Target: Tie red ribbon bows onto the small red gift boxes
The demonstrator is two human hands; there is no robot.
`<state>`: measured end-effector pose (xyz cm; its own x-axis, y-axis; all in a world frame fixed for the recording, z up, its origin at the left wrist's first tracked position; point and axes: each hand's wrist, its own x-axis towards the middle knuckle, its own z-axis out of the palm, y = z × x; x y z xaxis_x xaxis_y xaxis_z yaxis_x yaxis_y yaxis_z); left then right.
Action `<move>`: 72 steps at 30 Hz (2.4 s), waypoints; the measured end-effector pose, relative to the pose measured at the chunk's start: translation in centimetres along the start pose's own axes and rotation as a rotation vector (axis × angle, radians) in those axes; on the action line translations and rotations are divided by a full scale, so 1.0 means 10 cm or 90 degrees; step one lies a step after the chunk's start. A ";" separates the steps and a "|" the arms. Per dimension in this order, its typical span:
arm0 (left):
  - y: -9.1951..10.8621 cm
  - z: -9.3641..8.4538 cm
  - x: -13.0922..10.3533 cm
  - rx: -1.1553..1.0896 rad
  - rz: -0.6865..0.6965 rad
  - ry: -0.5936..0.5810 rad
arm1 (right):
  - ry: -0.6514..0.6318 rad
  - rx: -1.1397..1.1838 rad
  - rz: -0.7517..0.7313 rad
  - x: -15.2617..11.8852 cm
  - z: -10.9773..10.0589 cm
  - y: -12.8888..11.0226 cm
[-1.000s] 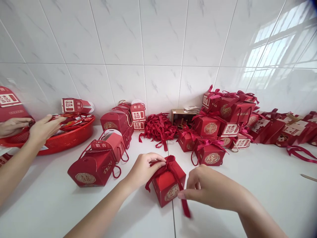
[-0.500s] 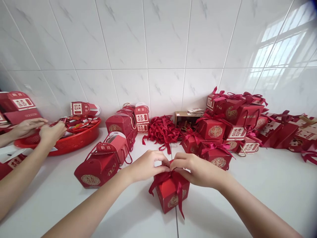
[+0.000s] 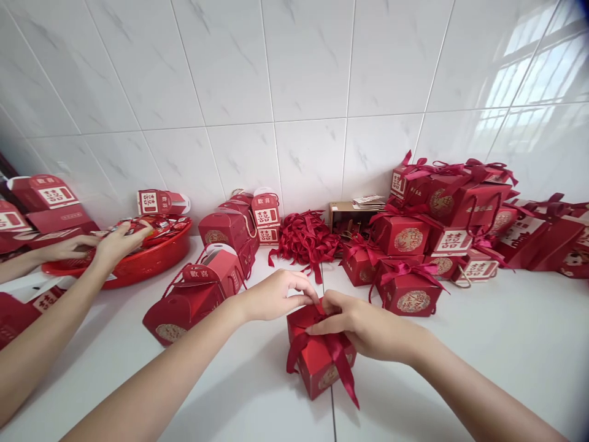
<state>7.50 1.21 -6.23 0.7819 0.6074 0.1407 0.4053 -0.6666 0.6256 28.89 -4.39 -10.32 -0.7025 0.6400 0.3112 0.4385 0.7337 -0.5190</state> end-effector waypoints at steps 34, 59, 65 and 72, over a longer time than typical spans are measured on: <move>0.04 0.07 -0.24 -0.088 -0.103 -0.021 | 0.009 0.138 -0.036 0.03 0.02 0.11; -0.07 0.26 -0.22 -0.116 -0.069 0.038 | 0.022 0.147 -0.085 0.05 0.03 0.15; -0.02 0.48 -0.17 -0.203 -0.119 0.205 | 0.018 0.155 -0.075 0.04 0.03 0.16; -0.02 0.63 -0.17 -0.294 -0.149 0.233 | 0.015 0.142 -0.082 0.04 0.00 0.18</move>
<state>9.03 -2.41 -11.48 0.4518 0.8774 0.1615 0.2368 -0.2925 0.9265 29.37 -2.86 -11.14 -0.7307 0.5511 0.4030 0.2101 0.7431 -0.6353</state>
